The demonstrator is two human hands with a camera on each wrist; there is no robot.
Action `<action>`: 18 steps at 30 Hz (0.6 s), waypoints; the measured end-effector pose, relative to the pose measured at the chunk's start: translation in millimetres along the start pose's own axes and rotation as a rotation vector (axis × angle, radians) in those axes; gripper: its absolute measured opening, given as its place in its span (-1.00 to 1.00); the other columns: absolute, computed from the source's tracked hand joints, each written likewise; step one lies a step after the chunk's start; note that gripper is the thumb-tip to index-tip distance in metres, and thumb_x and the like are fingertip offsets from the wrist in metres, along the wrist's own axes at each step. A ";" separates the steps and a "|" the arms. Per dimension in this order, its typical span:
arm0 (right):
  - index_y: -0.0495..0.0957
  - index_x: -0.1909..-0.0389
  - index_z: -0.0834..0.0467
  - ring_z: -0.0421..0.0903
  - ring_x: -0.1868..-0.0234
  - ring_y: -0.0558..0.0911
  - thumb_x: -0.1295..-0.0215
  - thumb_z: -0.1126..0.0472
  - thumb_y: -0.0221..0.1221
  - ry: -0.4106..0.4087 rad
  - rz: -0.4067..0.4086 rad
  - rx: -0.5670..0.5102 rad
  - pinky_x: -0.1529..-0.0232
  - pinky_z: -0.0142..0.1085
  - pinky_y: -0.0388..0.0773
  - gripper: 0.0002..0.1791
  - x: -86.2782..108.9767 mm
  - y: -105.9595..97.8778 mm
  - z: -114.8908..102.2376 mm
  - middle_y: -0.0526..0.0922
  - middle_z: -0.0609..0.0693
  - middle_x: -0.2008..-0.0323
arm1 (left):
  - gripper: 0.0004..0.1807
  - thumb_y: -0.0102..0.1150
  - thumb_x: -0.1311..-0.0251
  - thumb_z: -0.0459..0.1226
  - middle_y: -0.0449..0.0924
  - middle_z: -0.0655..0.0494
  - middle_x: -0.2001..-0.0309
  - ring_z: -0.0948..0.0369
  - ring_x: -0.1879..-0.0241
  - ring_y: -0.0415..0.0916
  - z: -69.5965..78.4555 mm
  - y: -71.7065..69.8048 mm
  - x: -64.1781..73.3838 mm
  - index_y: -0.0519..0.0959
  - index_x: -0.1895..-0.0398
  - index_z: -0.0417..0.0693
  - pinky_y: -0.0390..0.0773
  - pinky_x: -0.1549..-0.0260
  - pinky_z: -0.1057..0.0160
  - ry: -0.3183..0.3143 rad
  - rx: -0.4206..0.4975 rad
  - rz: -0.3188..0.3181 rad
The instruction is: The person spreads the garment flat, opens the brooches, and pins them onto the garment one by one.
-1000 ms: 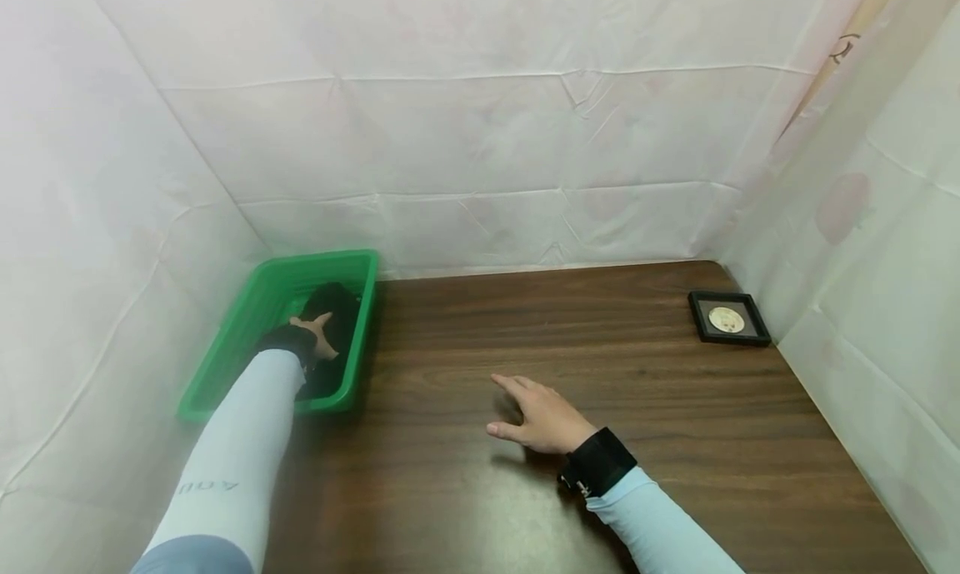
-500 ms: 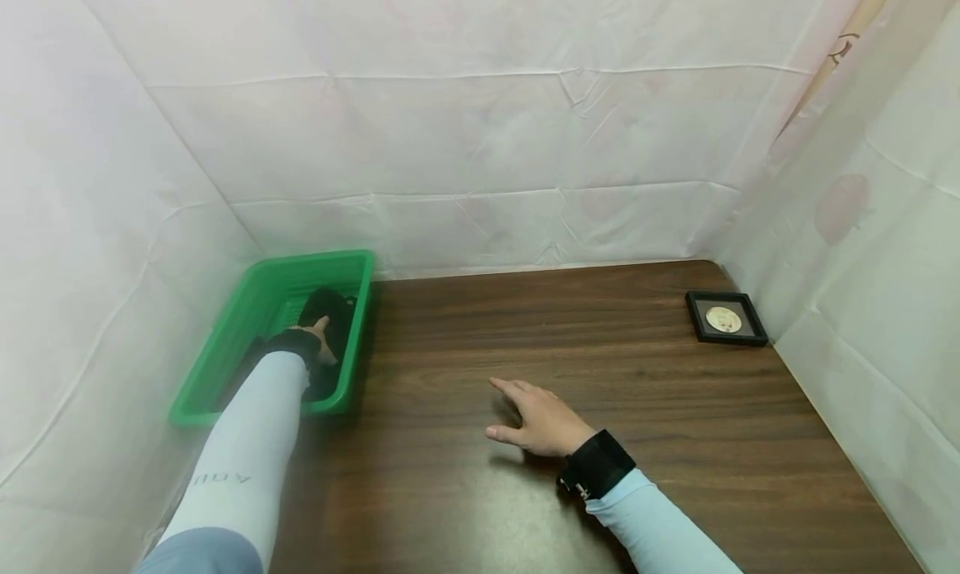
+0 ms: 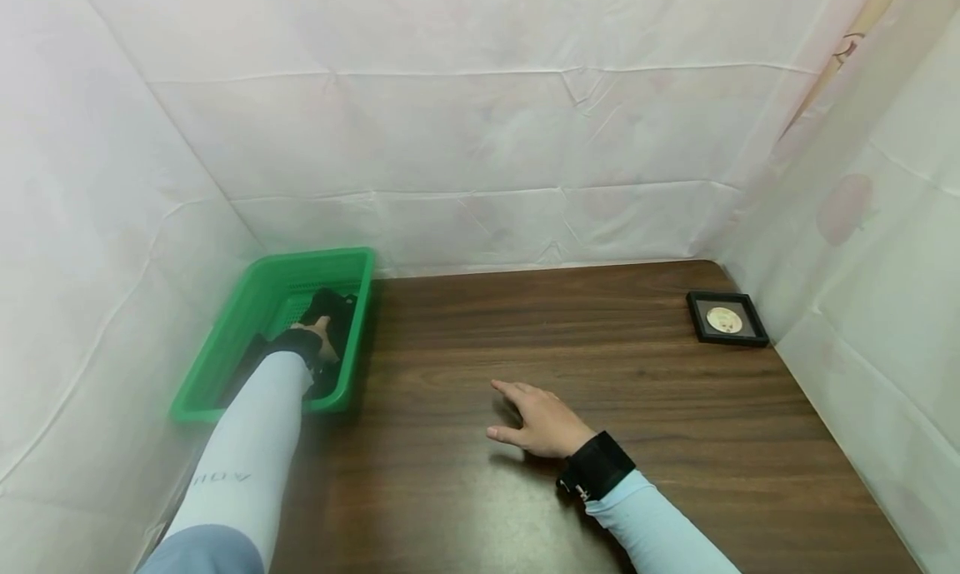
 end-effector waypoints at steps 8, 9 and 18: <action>0.19 -0.45 0.04 -0.01 -0.32 0.35 -0.22 -0.40 0.05 0.009 0.005 0.016 -0.22 -0.03 0.35 -0.10 0.1 -0.3 0.0 0.35 0.01 -0.34 | -0.23 0.00 -0.28 -0.32 0.04 -0.59 -0.15 -0.24 0.13 0.31 2.7 0.1 1.7 -0.08 -0.51 -0.08 0.53 0.53 -0.06 0.014 0.006 0.043; 0.19 -0.45 0.04 -0.01 -0.32 0.36 -0.22 -0.40 0.05 0.009 0.004 0.017 -0.22 -0.03 0.36 -0.10 0.3 -0.2 0.1 0.35 0.01 -0.34 | -0.25 -0.02 -0.28 -0.34 0.06 -0.59 -0.13 -0.24 0.14 0.32 3.3 -0.3 2.2 -0.07 -0.50 -0.10 0.53 0.53 -0.06 0.018 0.003 0.048; 0.20 -0.44 0.05 0.01 -0.31 0.37 -0.24 -0.36 0.07 0.006 0.013 0.004 -0.20 -0.02 0.36 -0.13 3.1 -0.6 -1.3 0.36 0.03 -0.32 | -0.40 -0.07 -0.28 -0.41 0.26 -0.64 0.05 -0.33 0.05 0.37 4.4 -9.1 9.4 0.11 -0.39 -0.29 0.56 0.33 -0.19 0.107 -0.065 0.128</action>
Point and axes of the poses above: each hand's wrist, its own x-axis away from the middle knuckle, its own y-axis out of the palm, z = x × y, the point moved 1 cm from there along -x, towards the middle knuckle
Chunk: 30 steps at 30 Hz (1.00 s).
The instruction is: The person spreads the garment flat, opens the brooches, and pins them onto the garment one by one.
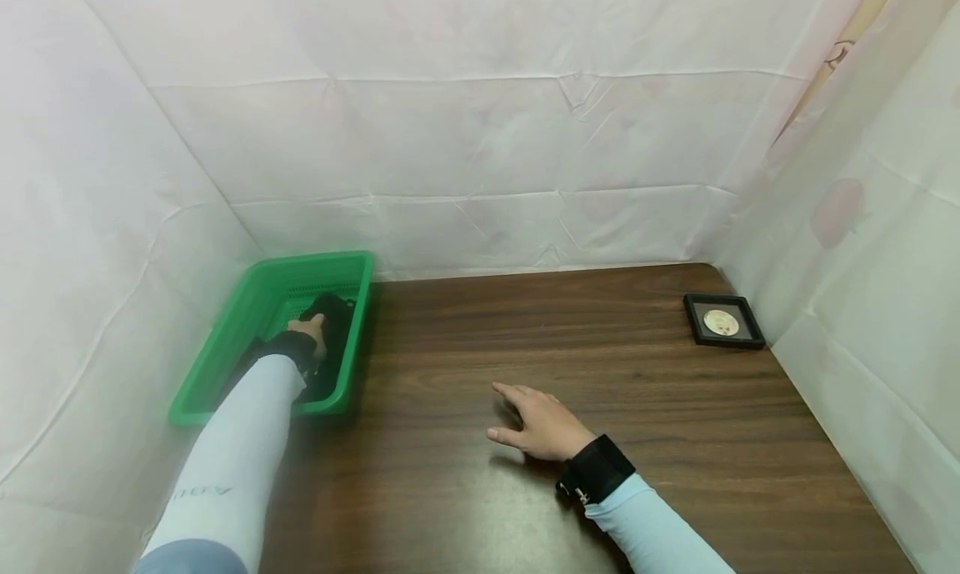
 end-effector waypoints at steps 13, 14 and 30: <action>0.20 -0.44 0.04 0.03 -0.30 0.38 -0.24 -0.36 0.07 -0.017 0.014 -0.015 -0.19 0.00 0.37 -0.14 2.6 0.5 -0.9 0.36 0.05 -0.32 | -0.39 -0.07 -0.24 -0.42 0.21 -0.68 -0.03 -0.37 0.09 0.41 -20.4 -8.2 -14.3 0.09 -0.36 -0.39 0.51 0.20 -0.19 0.018 -0.022 0.045; 0.20 -0.44 0.03 0.03 -0.30 0.38 -0.24 -0.36 0.07 -0.019 0.015 -0.017 -0.19 0.01 0.37 -0.15 2.8 0.3 -1.3 0.36 0.05 -0.32 | -0.38 -0.07 -0.24 -0.42 0.19 -0.69 -0.05 -0.38 0.07 0.40 -23.7 -7.9 -16.9 0.08 -0.37 -0.38 0.50 0.18 -0.20 0.020 -0.023 0.051; 0.20 -0.44 0.05 0.04 -0.30 0.37 -0.26 -0.26 0.14 -0.011 0.010 -0.014 -0.20 0.01 0.37 -0.18 5.0 1.4 -2.2 0.36 0.08 -0.32 | -0.28 -0.08 -0.22 -0.42 0.03 -0.66 -0.24 -0.49 -0.10 0.22 -29.5 -42.1 -9.8 -0.02 -0.46 -0.32 0.34 -0.02 -0.33 0.029 0.057 0.119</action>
Point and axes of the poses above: each hand's wrist, its own x-axis away from the middle knuckle, its own y-axis out of the palm, z = x × y, the point moved 1 cm from there along -x, towards the middle knuckle
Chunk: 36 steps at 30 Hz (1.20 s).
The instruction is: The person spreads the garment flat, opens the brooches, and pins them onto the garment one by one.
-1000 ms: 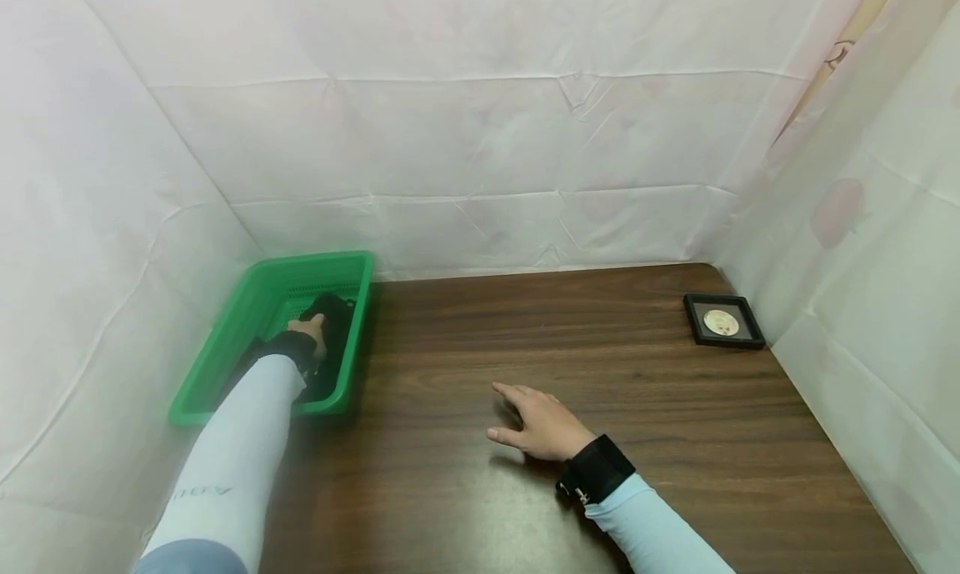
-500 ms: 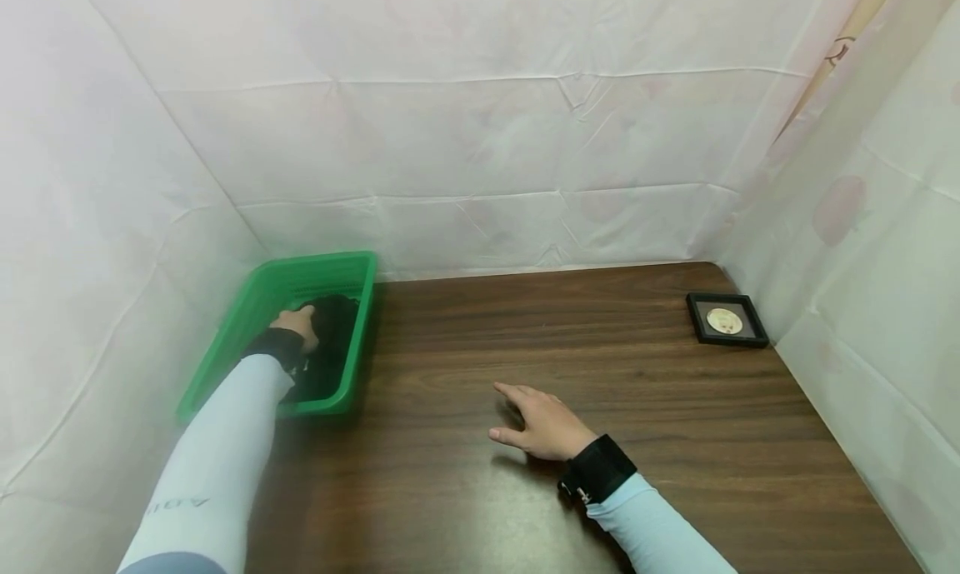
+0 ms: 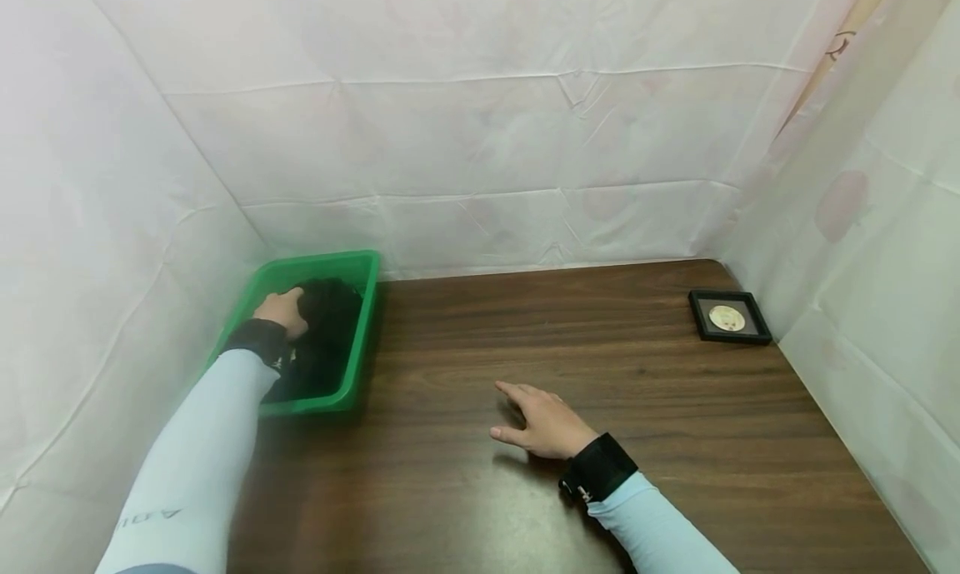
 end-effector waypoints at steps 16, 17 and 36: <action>0.22 -0.42 0.11 0.05 -0.27 0.41 -0.25 -0.36 0.06 -0.045 0.025 0.020 -0.18 0.00 0.38 -0.13 4.2 -1.7 -0.1 0.40 0.10 -0.29 | -0.32 0.00 -0.16 -0.44 0.11 -0.52 -0.27 -0.36 -0.18 0.16 31.3 -55.7 35.7 0.12 -0.39 -0.29 0.27 -0.07 -0.37 0.071 0.016 0.115; 0.22 -0.42 0.11 0.05 -0.28 0.41 -0.25 -0.35 0.06 -0.047 0.024 0.019 -0.18 0.00 0.38 -0.13 4.4 -2.0 -0.6 0.40 0.10 -0.29 | -0.33 0.00 -0.16 -0.44 0.11 -0.52 -0.26 -0.35 -0.15 0.19 32.9 -58.3 37.2 0.12 -0.39 -0.28 0.29 -0.06 -0.37 0.075 0.019 0.122; 0.22 -0.43 0.10 0.06 -0.28 0.40 -0.26 -0.27 0.13 -0.040 0.015 0.016 -0.18 0.02 0.38 -0.17 8.1 -0.8 -3.7 0.39 0.11 -0.29 | -0.27 0.02 -0.15 -0.43 -0.03 -0.50 -0.34 -0.40 -0.17 0.17 84.7 -119.0 68.8 0.09 -0.44 -0.18 0.34 0.01 -0.34 0.218 -0.037 0.156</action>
Point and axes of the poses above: each hand's wrist, its own x-axis away from the middle knuckle, its own y-axis out of the palm, z = x × y, the point moved 1 cm from there along -x, towards the middle knuckle
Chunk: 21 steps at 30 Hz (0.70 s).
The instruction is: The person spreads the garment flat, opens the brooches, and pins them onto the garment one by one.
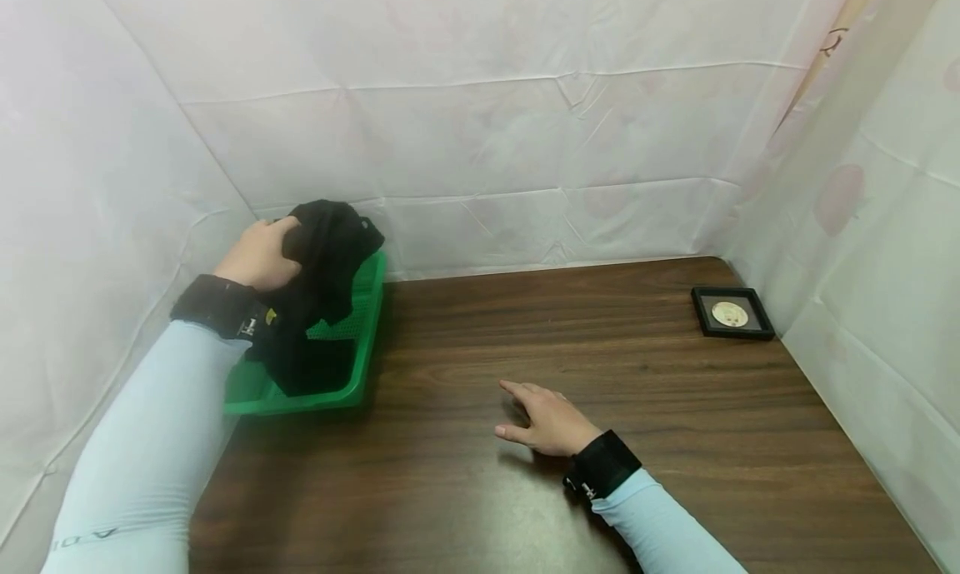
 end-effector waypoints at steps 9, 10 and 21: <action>0.23 -0.42 0.12 0.07 -0.28 0.40 -0.27 -0.23 0.16 -0.003 -0.002 -0.004 -0.19 0.02 0.37 -0.18 -1.5 0.6 -1.4 0.39 0.13 -0.29 | -0.30 0.00 -0.15 -0.45 0.12 -0.43 -0.29 -0.30 -0.15 0.22 41.2 -28.4 1.5 0.14 -0.43 -0.16 0.32 -0.03 -0.31 0.084 -0.042 0.043; 0.23 -0.42 0.12 0.07 -0.28 0.40 -0.26 -0.26 0.14 0.000 -0.002 0.000 -0.19 0.02 0.37 -0.17 -1.8 0.5 -1.4 0.39 0.13 -0.29 | -0.30 0.00 -0.16 -0.45 0.12 -0.43 -0.29 -0.29 -0.17 0.22 46.9 -31.1 1.8 0.15 -0.43 -0.15 0.30 -0.05 -0.32 0.091 -0.045 0.049; 0.21 -0.43 0.08 0.05 -0.29 0.40 -0.26 -0.30 0.12 -0.022 0.015 0.006 -0.20 0.00 0.37 -0.16 -11.0 1.6 -7.2 0.39 0.10 -0.30 | -0.30 0.01 -0.13 -0.43 0.20 -0.31 -0.30 -0.19 -0.13 0.29 121.9 -41.4 0.0 0.22 -0.42 -0.04 0.30 -0.12 -0.26 0.227 -0.084 0.087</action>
Point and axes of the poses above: each hand's wrist, its own x-axis away from the middle knuckle, its own y-axis out of the palm, z = x × y, the point moved 1 cm from there along -x, towards the middle knuckle
